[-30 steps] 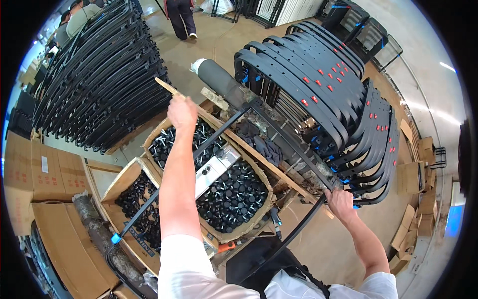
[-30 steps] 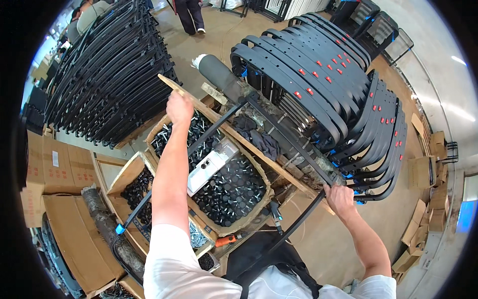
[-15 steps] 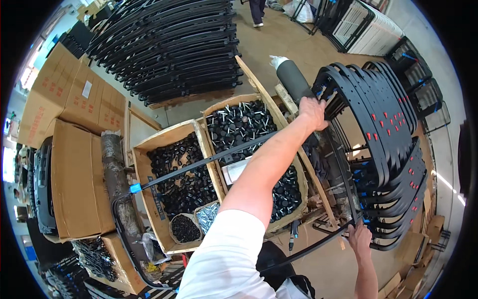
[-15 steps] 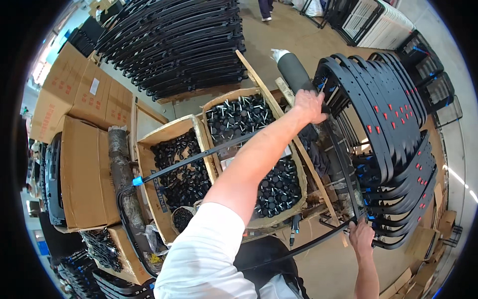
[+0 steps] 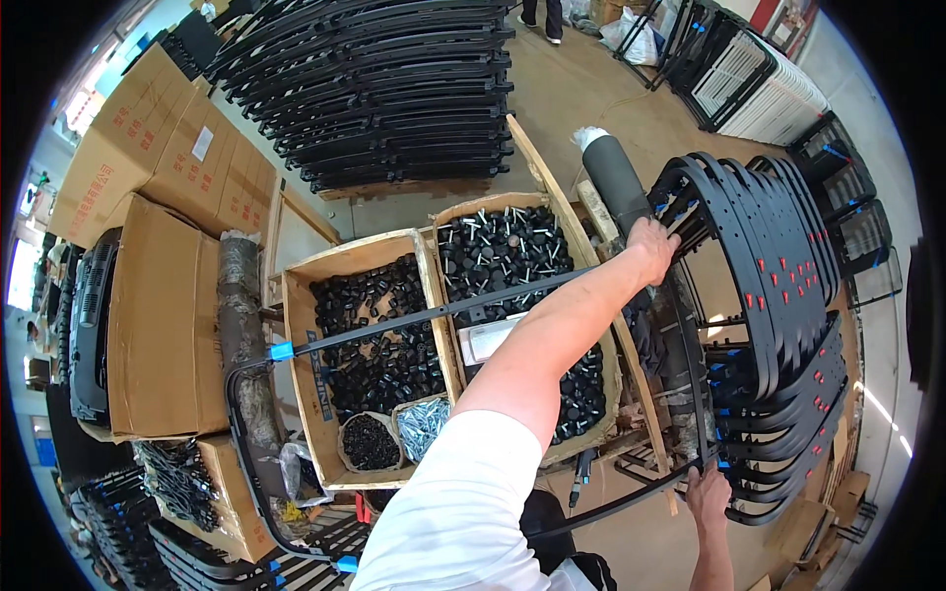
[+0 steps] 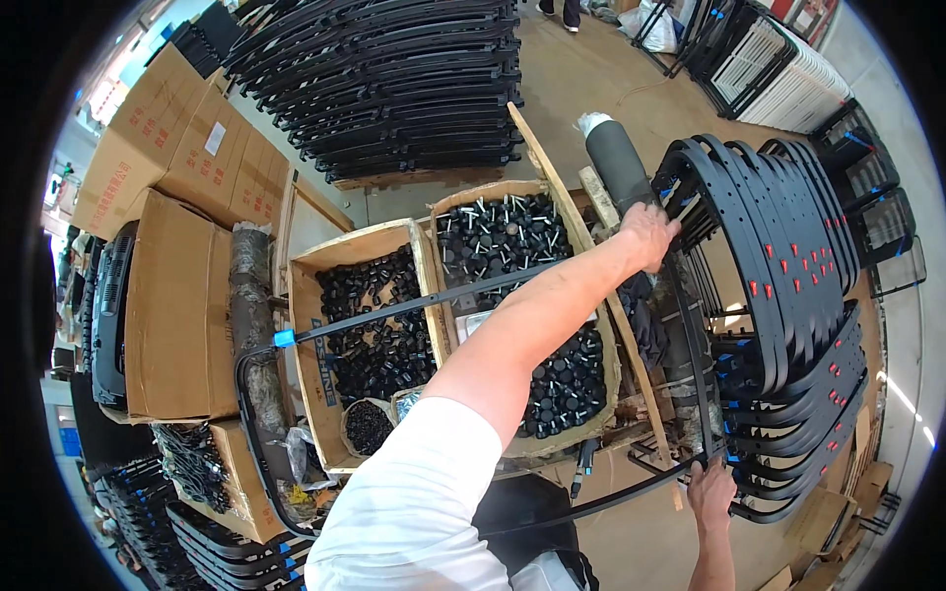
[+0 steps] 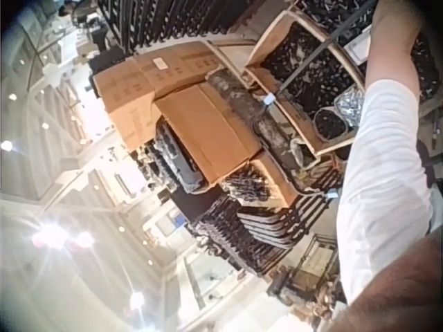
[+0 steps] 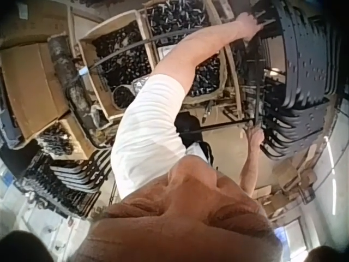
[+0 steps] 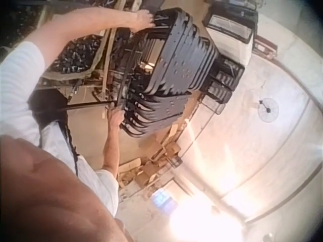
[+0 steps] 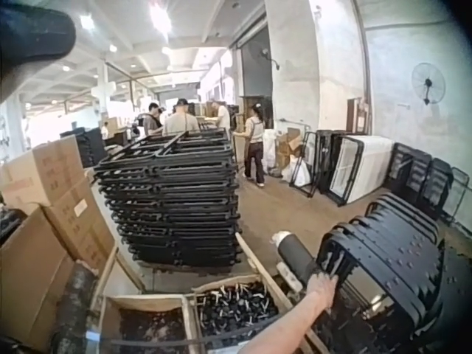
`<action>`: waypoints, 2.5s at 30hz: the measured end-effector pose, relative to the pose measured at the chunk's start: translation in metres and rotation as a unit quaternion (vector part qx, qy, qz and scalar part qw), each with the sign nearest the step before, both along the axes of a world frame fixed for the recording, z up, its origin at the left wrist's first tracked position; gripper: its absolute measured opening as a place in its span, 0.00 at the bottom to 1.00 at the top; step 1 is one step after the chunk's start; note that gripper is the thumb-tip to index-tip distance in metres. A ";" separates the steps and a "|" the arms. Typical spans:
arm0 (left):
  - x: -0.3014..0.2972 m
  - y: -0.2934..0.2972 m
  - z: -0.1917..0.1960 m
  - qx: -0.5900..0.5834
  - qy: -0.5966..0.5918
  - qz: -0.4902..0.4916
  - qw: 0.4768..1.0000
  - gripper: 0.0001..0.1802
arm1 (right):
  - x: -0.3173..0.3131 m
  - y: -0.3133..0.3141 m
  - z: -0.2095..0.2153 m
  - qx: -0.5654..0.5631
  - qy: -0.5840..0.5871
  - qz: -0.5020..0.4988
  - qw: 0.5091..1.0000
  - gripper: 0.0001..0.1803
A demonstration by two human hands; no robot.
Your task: The recorder is assembling metal frames for a product, using a power screwdriver to attach plastic components and screws.
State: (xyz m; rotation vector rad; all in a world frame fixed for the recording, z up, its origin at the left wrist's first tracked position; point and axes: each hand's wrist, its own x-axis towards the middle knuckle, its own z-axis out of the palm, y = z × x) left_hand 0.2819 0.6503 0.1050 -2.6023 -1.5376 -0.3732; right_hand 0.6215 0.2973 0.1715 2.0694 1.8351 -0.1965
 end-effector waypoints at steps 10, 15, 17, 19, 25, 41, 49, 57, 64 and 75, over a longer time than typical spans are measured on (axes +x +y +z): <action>0.026 0.002 0.008 -0.107 0.022 0.046 0.993 0.20 | 0.006 -0.003 0.004 -0.006 -0.022 0.011 1.000 0.24; 0.008 -0.003 -0.003 -0.098 0.048 0.021 0.994 0.18 | 0.009 -0.002 -0.013 -0.011 -0.041 0.029 0.999 0.26; -0.006 -0.008 -0.003 -0.056 0.066 0.017 0.996 0.17 | 0.005 -0.001 -0.019 -0.006 -0.033 0.011 0.999 0.26; -0.009 -0.014 0.020 -0.101 -0.048 0.008 0.994 0.15 | 0.018 -0.007 -0.015 0.005 -0.046 -0.007 0.999 0.25; -0.242 -0.074 -0.021 -0.058 0.017 0.102 0.993 0.15 | 0.003 -0.007 -0.004 0.054 -0.019 0.003 0.998 0.21; -0.287 -0.187 0.004 -0.241 -0.435 0.288 0.818 0.28 | -0.125 0.050 0.061 0.059 0.165 0.039 0.984 0.14; -0.184 -0.360 0.033 -0.298 -0.851 0.249 0.352 0.19 | -0.360 0.081 0.034 -0.002 0.611 0.274 0.743 0.26; -0.197 -0.453 0.010 -0.260 -0.916 0.222 0.209 0.18 | -0.416 0.014 -0.002 -0.004 0.530 0.409 0.743 0.17; -0.217 -0.490 0.018 -0.242 -0.947 0.193 0.085 0.20 | -0.436 -0.027 0.005 -0.033 0.525 0.394 0.754 0.24; -0.242 -0.541 0.033 -0.285 -0.735 0.281 0.547 0.23 | -0.456 0.088 0.003 0.001 0.491 0.195 0.849 0.21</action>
